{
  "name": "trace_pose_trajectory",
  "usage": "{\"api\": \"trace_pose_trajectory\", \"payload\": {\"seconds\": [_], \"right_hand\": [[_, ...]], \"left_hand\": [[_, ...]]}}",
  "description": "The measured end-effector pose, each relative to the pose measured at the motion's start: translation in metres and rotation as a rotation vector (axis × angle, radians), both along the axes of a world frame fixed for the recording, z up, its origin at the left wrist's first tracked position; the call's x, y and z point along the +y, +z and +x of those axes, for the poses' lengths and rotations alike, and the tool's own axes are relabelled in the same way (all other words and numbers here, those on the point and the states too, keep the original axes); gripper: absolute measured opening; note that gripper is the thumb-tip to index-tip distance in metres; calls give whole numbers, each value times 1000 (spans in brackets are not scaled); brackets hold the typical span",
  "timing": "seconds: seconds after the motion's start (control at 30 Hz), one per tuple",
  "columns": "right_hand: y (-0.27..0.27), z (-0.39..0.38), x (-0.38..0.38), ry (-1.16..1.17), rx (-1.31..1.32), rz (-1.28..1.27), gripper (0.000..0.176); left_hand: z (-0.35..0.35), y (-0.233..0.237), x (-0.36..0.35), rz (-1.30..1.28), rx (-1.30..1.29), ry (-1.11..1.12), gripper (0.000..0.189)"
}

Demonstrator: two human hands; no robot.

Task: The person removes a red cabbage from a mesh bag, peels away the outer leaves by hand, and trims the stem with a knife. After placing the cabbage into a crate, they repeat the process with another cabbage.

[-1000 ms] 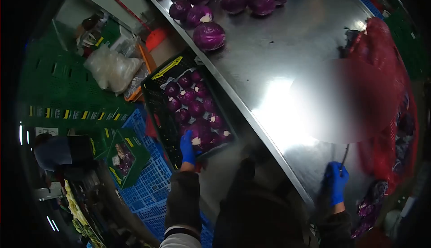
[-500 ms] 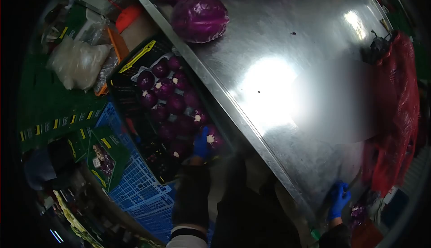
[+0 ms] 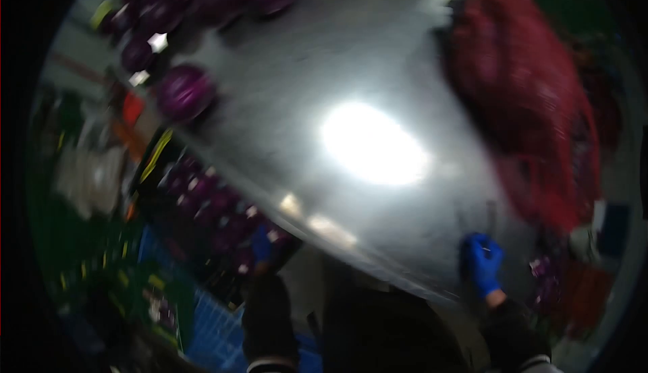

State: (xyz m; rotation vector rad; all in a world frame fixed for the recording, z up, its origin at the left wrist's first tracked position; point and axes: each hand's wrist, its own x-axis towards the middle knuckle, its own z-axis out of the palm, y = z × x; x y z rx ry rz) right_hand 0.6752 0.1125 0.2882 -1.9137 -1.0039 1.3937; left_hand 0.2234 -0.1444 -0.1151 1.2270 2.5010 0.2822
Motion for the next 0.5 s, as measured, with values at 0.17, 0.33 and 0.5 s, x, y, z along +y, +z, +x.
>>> {"api": "trace_pose_trajectory", "payload": {"seconds": [0.17,0.33,0.5], "right_hand": [[-22,21,-3,244,-115,266,21],[-29,39,2,223,307,201,22],[-16,144,-27,60,495,347,22]], "left_hand": [[-8,53,42,-62,-368,-64,41],[20,152,56,-355,-314,-132,42],[75,188,78,172,-300,76,18]]}}
